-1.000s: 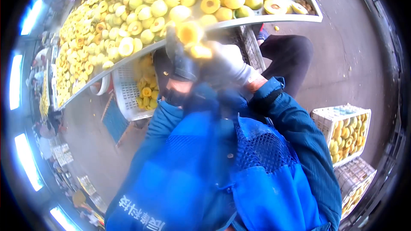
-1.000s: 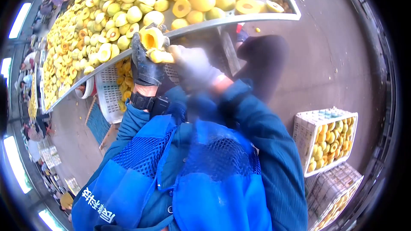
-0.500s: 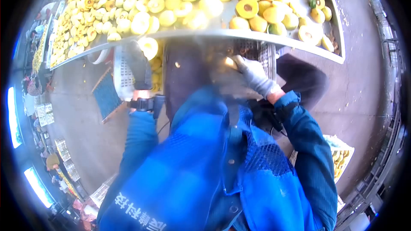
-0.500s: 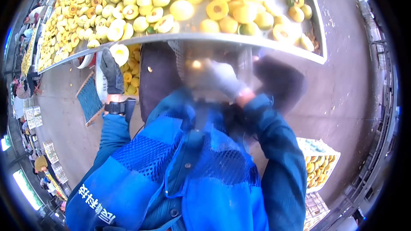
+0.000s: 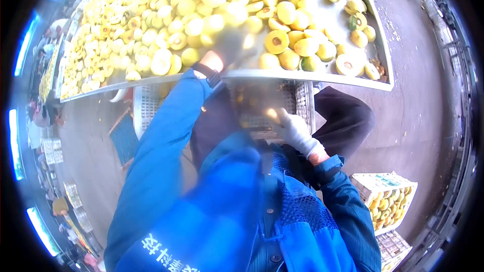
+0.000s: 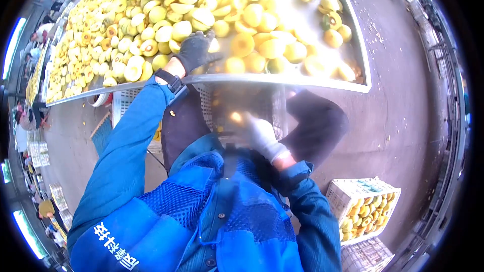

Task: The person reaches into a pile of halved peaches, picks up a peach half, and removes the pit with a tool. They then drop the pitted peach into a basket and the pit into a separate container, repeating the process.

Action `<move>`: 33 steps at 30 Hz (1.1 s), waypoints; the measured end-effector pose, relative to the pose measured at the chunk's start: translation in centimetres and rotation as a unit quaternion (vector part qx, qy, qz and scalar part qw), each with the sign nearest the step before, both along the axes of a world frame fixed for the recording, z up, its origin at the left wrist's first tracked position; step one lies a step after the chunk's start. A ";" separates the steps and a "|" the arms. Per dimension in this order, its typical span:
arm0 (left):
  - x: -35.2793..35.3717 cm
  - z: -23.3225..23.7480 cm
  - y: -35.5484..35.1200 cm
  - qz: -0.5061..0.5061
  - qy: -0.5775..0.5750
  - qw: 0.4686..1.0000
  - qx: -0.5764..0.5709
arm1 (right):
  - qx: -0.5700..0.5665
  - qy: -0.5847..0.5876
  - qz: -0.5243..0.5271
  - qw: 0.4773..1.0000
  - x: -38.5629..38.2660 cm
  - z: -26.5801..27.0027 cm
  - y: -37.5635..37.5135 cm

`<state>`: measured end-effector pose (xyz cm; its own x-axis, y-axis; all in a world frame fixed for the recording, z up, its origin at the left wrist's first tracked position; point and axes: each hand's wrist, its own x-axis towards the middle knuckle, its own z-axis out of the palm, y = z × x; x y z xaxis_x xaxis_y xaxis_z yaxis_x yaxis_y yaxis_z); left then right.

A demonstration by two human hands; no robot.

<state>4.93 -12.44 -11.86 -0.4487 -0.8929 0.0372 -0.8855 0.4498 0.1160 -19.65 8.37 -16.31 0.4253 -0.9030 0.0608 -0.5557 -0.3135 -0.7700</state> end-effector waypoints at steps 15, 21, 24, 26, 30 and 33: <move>-2.3 8.9 11.4 -0.091 0.372 0.922 0.052 | -0.121 -0.065 -0.147 0.979 2.4 12.0 -2.9; -2.1 8.1 13.8 -0.090 0.386 0.918 -0.004 | -0.292 0.086 -0.177 0.936 3.0 11.6 -2.1; -1.1 7.1 14.4 -0.084 0.392 0.916 -0.016 | -0.302 0.124 -0.165 0.931 2.5 12.1 -1.7; -0.2 6.4 14.7 -0.077 0.392 0.917 -0.020 | -0.310 0.150 -0.159 0.925 2.3 12.0 -1.6; 1.1 5.7 15.0 -0.075 0.384 0.920 -0.021 | -0.313 0.182 -0.121 0.924 1.9 12.0 -1.5; 1.7 5.8 15.1 -0.081 0.375 0.923 -0.019 | -0.290 0.161 -0.041 0.942 0.5 11.6 -1.9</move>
